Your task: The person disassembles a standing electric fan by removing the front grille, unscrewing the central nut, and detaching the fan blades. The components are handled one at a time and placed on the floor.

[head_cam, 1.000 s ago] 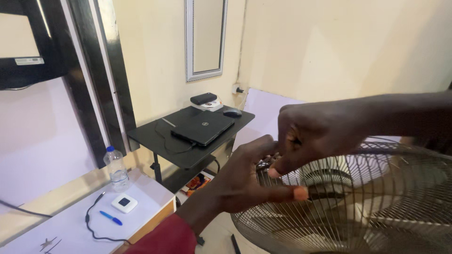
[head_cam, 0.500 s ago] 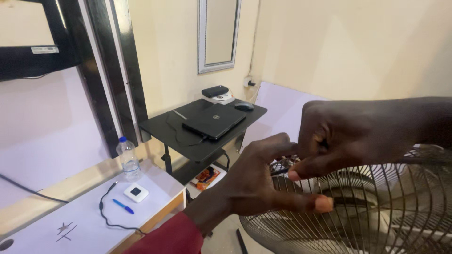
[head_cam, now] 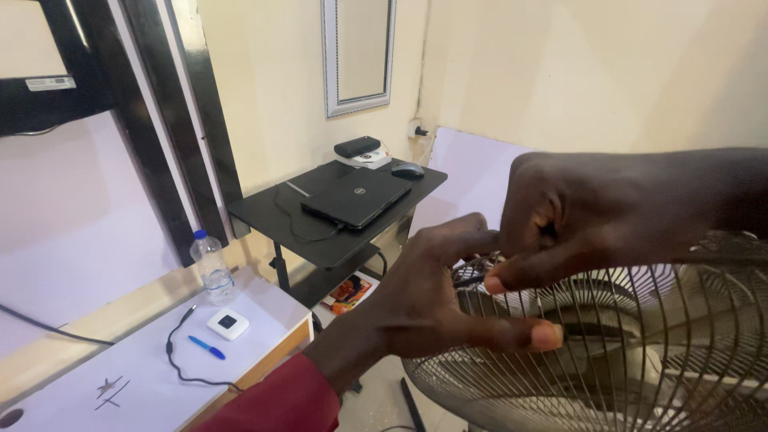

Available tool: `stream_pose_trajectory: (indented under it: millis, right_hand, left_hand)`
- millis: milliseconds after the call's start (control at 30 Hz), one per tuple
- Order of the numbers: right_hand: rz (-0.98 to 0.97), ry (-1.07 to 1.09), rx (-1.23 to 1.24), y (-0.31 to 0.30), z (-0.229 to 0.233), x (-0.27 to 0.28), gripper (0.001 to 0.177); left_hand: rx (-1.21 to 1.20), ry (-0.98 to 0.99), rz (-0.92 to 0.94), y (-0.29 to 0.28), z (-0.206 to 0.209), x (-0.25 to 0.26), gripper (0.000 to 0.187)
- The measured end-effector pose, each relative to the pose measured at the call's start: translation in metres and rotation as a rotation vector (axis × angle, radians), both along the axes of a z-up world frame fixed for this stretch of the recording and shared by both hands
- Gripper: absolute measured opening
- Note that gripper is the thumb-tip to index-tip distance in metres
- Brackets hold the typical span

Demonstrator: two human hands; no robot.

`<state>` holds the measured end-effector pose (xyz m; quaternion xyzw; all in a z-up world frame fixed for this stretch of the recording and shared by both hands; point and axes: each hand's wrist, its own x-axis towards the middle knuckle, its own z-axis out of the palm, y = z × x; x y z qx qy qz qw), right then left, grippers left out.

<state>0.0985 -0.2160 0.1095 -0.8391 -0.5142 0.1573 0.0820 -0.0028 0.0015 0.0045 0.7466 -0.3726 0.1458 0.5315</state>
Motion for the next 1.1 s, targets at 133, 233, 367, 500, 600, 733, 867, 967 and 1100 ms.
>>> stream_pose_trajectory:
  millis: [133, 233, 367, 500, 600, 733, 867, 967, 1100]
  right_hand:
    - [0.115, -0.06, 0.016, 0.001, 0.003, 0.002, 0.026]
    - [0.054, -0.088, -0.027, -0.001, 0.001, 0.005, 0.027]
    - [0.356, -0.12, 0.051, 0.001, 0.008, 0.006, 0.026]
    - [0.39, -0.283, -0.025, 0.024, 0.021, -0.019, 0.03]
    - [-0.018, -0.469, -0.58, 0.046, 0.036, -0.041, 0.033]
    - [-0.122, -0.754, -0.663, 0.066, 0.049, -0.072, 0.046]
    - [0.049, -0.958, -0.184, 0.044, 0.044, -0.089, 0.038]
    - [-0.104, -1.123, 0.139, 0.012, 0.014, -0.11, 0.031]
    - [-0.364, -1.188, 0.461, -0.019, -0.041, -0.14, 0.033]
  left_hand:
    - [0.027, -0.032, 0.015, 0.001, 0.001, 0.001, 0.082]
    - [0.022, -0.029, 0.018, 0.003, 0.0, 0.001, 0.082]
    - [0.058, -0.002, 0.06, 0.002, -0.003, 0.004, 0.08]
    - [0.065, -0.057, 0.132, 0.0, -0.01, 0.004, 0.088]
    - [0.073, -0.069, 0.172, -0.013, -0.014, 0.009, 0.099]
    - [0.01, -0.014, 0.145, -0.013, -0.025, 0.003, 0.11]
    - [-0.023, 0.007, 0.114, 0.004, -0.049, -0.001, 0.112]
    - [-0.016, 0.117, 0.129, 0.033, -0.077, -0.009, 0.096]
    - [-0.023, 0.224, 0.238, 0.063, -0.114, -0.027, 0.063]
